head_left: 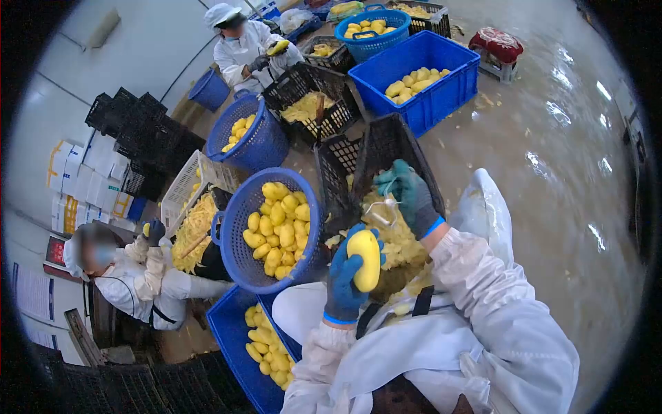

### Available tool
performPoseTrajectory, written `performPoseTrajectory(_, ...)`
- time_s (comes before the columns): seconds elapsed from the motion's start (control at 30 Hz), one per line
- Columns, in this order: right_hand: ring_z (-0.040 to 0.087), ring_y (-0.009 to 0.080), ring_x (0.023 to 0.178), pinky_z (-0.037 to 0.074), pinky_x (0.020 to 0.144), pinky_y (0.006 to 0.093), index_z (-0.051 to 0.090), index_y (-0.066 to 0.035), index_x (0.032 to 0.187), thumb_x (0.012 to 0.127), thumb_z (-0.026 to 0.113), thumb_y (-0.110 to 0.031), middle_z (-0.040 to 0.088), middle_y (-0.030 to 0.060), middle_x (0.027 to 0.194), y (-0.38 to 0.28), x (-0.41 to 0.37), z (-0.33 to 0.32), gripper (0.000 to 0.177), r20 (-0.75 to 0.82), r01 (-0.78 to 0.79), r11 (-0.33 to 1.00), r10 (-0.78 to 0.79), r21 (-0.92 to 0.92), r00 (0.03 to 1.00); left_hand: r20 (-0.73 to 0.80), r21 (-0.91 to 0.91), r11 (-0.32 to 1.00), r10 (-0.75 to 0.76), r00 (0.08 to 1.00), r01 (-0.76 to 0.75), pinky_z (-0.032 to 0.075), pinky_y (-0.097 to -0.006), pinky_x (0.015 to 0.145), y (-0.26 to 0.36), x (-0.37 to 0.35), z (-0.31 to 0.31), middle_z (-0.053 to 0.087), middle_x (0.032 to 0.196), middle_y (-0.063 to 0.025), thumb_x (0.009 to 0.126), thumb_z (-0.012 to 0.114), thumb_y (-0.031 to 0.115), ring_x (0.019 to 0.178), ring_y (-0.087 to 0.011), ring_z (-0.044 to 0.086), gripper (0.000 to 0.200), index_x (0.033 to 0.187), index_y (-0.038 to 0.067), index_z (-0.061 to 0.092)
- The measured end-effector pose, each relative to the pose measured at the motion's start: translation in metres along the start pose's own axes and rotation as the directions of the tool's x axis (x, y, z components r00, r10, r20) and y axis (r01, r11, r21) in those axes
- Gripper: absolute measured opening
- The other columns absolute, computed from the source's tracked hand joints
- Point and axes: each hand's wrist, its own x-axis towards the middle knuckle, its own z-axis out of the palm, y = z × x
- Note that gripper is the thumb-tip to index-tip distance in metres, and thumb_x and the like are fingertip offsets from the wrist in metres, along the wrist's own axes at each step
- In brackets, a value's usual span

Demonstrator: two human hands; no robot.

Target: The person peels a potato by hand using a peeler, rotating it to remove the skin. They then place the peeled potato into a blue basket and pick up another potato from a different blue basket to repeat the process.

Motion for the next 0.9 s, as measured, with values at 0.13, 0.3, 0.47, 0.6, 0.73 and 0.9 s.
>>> performPoseTrajectory(0.13,0.061,0.0142,0.068,0.049,0.065,0.0278,0.063,-0.002,0.087,0.095,0.050,-0.041,0.068,0.0116,0.084,-0.007,-0.020,0.015,0.042,0.086,-0.099,0.990,0.091,0.098,0.992,-0.046,-0.110,0.993,-0.054,0.998,0.048,0.052,-0.0346,0.086,0.000,-0.002,-0.001,0.056,0.121,-0.0134,0.086,0.059,0.029,0.104,-0.0242,0.059,0.064,0.139,0.000,0.037)
performPoseTrajectory(0.3,0.063,0.0164,0.069,0.051,0.067,0.0298,0.062,-0.002,0.087,0.096,0.048,-0.042,0.068,0.0123,0.086,-0.009,0.005,-0.003,0.044,-0.046,0.039,0.999,-0.040,-0.016,0.998,-0.008,-0.112,0.992,-0.056,0.998,0.054,0.053,-0.0330,0.081,0.005,0.005,-0.007,0.057,0.120,-0.0122,0.088,0.058,0.031,0.102,-0.0235,0.060,0.062,0.137,0.000,0.039)
performPoseTrajectory(0.47,0.064,0.0179,0.069,0.052,0.063,0.0304,0.060,-0.003,0.092,0.096,0.048,-0.041,0.068,0.0123,0.087,-0.002,-0.004,0.005,0.041,-0.009,0.056,0.986,-0.058,-0.156,0.998,-0.057,-0.091,0.993,-0.080,0.995,0.074,0.054,-0.0331,0.079,-0.001,0.004,-0.001,0.057,0.121,-0.0125,0.088,0.058,0.032,0.102,-0.0236,0.061,0.062,0.137,-0.001,0.039)
performPoseTrajectory(0.6,0.062,0.0166,0.063,0.050,0.061,0.0289,0.061,-0.001,0.094,0.095,0.050,-0.042,0.068,0.0110,0.084,-0.001,0.000,0.002,0.043,0.030,0.016,0.998,-0.018,0.064,0.999,0.003,-0.087,0.995,-0.038,0.999,0.039,0.055,-0.0331,0.080,0.004,0.004,-0.002,0.057,0.122,-0.0120,0.090,0.055,0.031,0.102,-0.0234,0.060,0.056,0.136,0.002,0.041)
performPoseTrajectory(0.73,0.062,0.0156,0.067,0.050,0.066,0.0288,0.063,-0.002,0.090,0.095,0.048,-0.046,0.067,0.0105,0.083,0.002,0.003,-0.009,0.046,0.025,0.001,0.995,0.001,-0.095,1.000,-0.102,0.042,0.998,-0.042,0.994,0.046,0.054,-0.0323,0.081,-0.007,0.004,-0.007,0.057,0.120,-0.0097,0.093,0.054,0.031,0.103,-0.0229,0.060,0.050,0.135,0.006,0.043)
performPoseTrajectory(0.9,0.062,0.0172,0.074,0.050,0.071,0.0294,0.063,-0.002,0.092,0.096,0.047,-0.044,0.067,0.0111,0.088,0.007,-0.028,0.009,0.045,0.121,-0.033,0.999,0.036,-0.030,0.992,-0.070,0.473,0.865,0.223,0.972,-0.164,0.053,-0.0337,0.079,-0.018,0.002,-0.014,0.059,0.116,-0.0126,0.095,0.052,0.026,0.098,-0.0231,0.059,0.039,0.128,0.005,0.048)
